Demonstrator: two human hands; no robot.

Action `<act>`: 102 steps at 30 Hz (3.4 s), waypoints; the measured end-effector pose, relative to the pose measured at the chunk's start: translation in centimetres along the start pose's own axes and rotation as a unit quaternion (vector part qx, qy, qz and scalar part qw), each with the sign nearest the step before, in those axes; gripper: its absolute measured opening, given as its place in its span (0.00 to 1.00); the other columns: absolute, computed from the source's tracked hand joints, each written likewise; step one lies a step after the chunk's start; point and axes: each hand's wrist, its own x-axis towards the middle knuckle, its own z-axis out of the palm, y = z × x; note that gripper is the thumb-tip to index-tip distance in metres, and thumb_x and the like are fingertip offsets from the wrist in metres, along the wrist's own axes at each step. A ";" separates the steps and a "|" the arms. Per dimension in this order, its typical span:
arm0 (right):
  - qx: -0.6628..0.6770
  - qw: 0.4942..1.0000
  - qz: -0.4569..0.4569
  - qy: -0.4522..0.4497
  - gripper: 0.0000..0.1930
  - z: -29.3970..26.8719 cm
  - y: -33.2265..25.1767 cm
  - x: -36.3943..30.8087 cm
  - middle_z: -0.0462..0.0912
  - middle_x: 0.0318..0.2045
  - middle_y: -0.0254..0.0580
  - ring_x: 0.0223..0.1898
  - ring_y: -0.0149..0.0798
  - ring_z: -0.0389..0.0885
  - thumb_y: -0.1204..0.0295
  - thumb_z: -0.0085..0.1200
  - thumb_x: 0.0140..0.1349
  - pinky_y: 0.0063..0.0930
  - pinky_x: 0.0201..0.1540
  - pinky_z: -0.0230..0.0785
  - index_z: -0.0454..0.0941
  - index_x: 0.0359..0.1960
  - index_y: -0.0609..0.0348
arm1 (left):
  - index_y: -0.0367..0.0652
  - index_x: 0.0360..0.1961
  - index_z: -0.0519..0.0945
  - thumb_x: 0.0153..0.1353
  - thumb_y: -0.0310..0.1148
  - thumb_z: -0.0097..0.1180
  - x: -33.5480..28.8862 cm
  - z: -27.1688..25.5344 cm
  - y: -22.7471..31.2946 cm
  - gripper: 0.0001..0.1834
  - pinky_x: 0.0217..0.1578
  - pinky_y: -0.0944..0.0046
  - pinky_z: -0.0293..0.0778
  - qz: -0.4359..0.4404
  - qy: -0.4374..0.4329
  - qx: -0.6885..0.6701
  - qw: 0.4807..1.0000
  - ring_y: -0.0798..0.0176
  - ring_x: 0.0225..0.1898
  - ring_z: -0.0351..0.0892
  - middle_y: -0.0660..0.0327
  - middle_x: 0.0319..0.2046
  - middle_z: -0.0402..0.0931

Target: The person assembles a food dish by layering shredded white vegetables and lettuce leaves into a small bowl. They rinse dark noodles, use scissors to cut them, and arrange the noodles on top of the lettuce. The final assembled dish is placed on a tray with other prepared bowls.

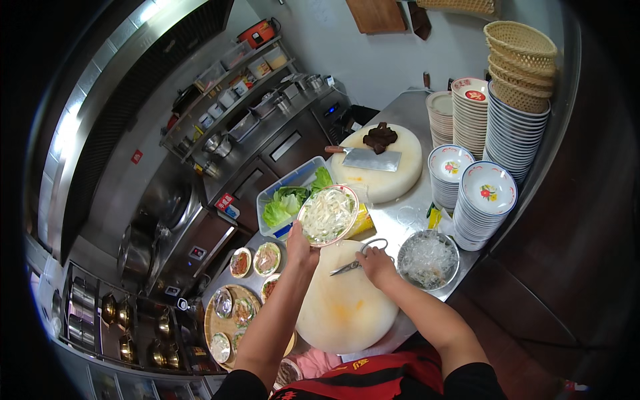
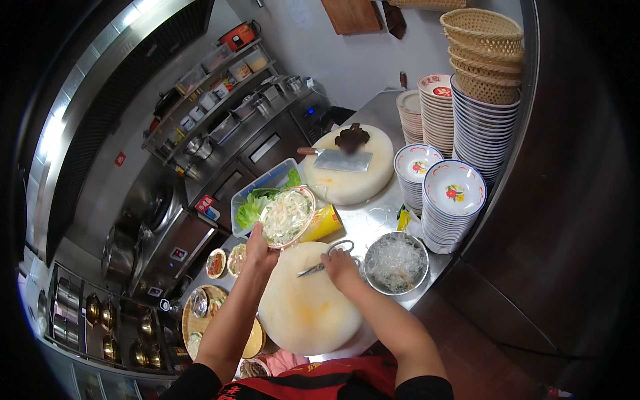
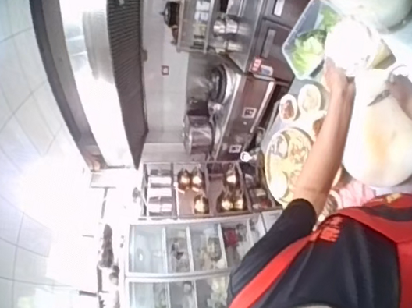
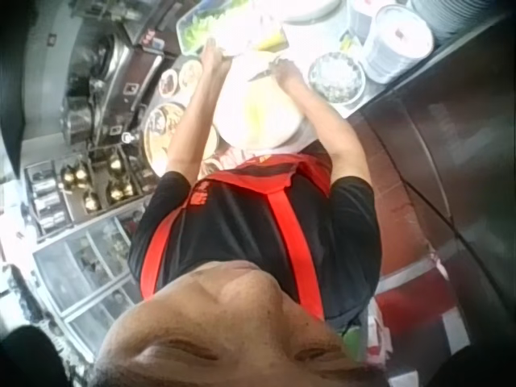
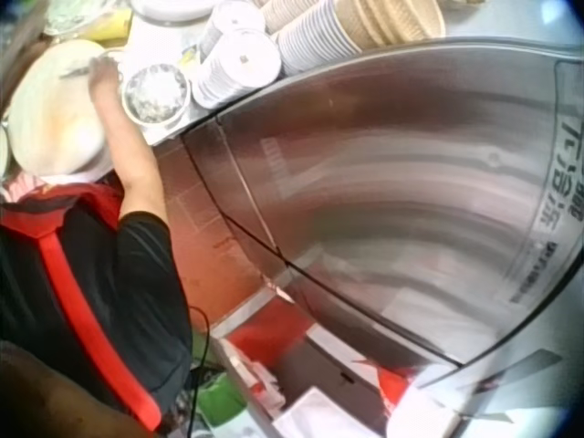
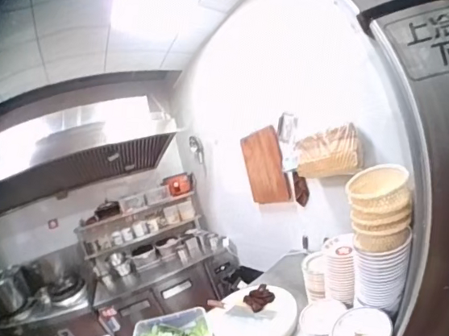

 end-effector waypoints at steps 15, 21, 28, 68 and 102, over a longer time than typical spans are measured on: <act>0.764 0.576 0.283 0.075 0.16 -5.9 -3.4 -3.6 0.80 0.28 0.48 0.22 0.32 0.75 0.73 0.57 0.56 0.25 0.25 0.69 0.64 0.42 0.54 | 0.41 0.57 0.64 0.72 0.40 0.33 -1.1 2.5 -0.6 0.19 0.50 0.48 0.76 0.000 0.030 -0.030 0.999 0.52 0.52 0.75 0.54 0.56 0.69; 0.836 0.444 0.176 0.272 0.19 -12.6 -4.2 -0.8 0.76 0.29 0.41 0.24 0.29 0.73 0.76 0.57 0.59 0.20 0.23 0.66 0.59 0.46 0.54 | 0.41 0.57 0.63 0.72 0.40 0.33 -1.5 2.1 -2.1 0.19 0.49 0.49 0.77 -0.004 -0.006 -0.024 1.000 0.52 0.53 0.74 0.54 0.56 0.69; 0.758 0.518 0.240 0.316 0.19 -12.8 -2.0 -2.2 0.74 0.25 0.38 0.21 0.28 0.70 0.81 0.55 0.54 0.20 0.21 0.62 0.58 0.42 0.53 | 0.38 0.54 0.65 0.72 0.40 0.34 -1.6 2.6 -3.4 0.18 0.49 0.53 0.77 0.044 -0.016 -0.004 0.999 0.54 0.51 0.76 0.54 0.52 0.71; 0.814 0.476 0.308 0.127 0.22 -13.4 -1.4 -14.3 0.70 0.27 0.30 0.22 0.23 0.67 0.51 0.50 0.64 0.18 0.23 0.63 0.69 0.46 0.58 | 0.34 0.51 0.68 0.71 0.40 0.34 -2.5 5.8 -12.1 0.20 0.51 0.60 0.73 0.073 -0.092 0.057 0.991 0.59 0.50 0.75 0.53 0.50 0.73; 0.808 0.455 0.331 0.178 0.26 -14.3 1.7 -11.8 0.66 0.21 0.27 0.18 0.20 0.63 0.50 0.49 0.65 0.15 0.17 0.55 0.69 0.46 0.65 | 0.34 0.48 0.71 0.70 0.39 0.40 0.0 6.1 -9.2 0.18 0.47 0.64 0.72 -0.027 -0.258 0.209 0.943 0.65 0.42 0.76 0.57 0.43 0.76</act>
